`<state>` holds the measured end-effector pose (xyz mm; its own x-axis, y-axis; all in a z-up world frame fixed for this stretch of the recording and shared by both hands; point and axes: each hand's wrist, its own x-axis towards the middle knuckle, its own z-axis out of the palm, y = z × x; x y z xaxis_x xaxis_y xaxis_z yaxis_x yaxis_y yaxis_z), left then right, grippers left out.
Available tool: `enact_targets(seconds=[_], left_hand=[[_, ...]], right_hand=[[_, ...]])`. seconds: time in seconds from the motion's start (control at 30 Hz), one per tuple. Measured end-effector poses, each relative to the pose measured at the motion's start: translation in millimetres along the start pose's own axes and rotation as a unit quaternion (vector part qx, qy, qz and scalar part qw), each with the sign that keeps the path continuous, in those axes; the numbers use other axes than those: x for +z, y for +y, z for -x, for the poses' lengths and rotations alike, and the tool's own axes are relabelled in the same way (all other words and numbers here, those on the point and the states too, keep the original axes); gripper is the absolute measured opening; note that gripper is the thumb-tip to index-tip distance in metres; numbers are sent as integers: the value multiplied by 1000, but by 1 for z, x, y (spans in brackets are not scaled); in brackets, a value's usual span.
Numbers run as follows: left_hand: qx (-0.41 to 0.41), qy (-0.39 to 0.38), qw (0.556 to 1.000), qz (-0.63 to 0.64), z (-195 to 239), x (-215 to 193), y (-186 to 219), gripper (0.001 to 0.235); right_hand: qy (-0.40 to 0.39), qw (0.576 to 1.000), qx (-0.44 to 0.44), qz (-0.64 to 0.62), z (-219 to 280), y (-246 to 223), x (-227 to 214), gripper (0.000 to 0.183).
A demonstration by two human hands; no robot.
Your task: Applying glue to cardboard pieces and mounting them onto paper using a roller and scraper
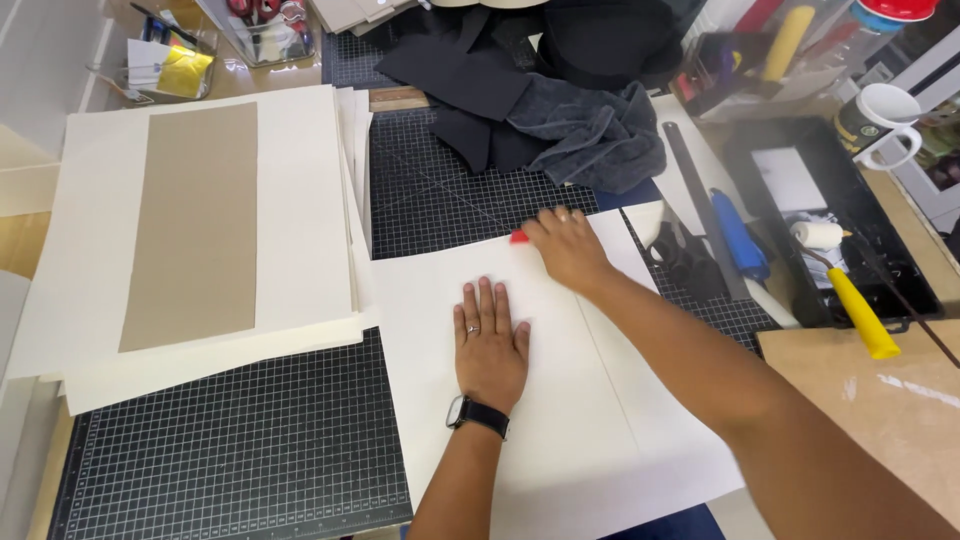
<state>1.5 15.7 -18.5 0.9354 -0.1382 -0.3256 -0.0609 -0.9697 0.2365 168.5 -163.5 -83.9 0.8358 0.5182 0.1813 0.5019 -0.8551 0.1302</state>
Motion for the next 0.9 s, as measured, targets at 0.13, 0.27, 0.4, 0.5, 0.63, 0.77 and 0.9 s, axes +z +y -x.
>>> enact_targets(seconds=[0.13, 0.27, 0.4, 0.5, 0.63, 0.77, 0.9], left_hand=[[-3, -9, 1000, 3, 3, -1, 0, 68], [2, -7, 1000, -2, 1, -5, 0, 68], [3, -7, 1000, -9, 2, -4, 0, 69], [10, -11, 1000, 0, 5, -1, -1, 69], [21, -9, 1000, 5, 14, -5, -12, 68], [-9, 3, 1000, -8, 17, -4, -37, 67], [-21, 11, 1000, -12, 14, -5, -40, 67]], right_hand=[[-22, 999, 30, 6, -19, 0, 7, 21], [-28, 1000, 2, -4, 36, -21, -19, 22], [-25, 996, -77, -32, 84, -33, -34, 25], [-7, 999, -38, -28, 42, -32, -38, 25], [-6, 1000, 16, 17, -17, -15, 1, 24], [-21, 1000, 1, 3, 27, -43, -18, 25], [-20, 998, -60, -4, 67, -63, -28, 24]])
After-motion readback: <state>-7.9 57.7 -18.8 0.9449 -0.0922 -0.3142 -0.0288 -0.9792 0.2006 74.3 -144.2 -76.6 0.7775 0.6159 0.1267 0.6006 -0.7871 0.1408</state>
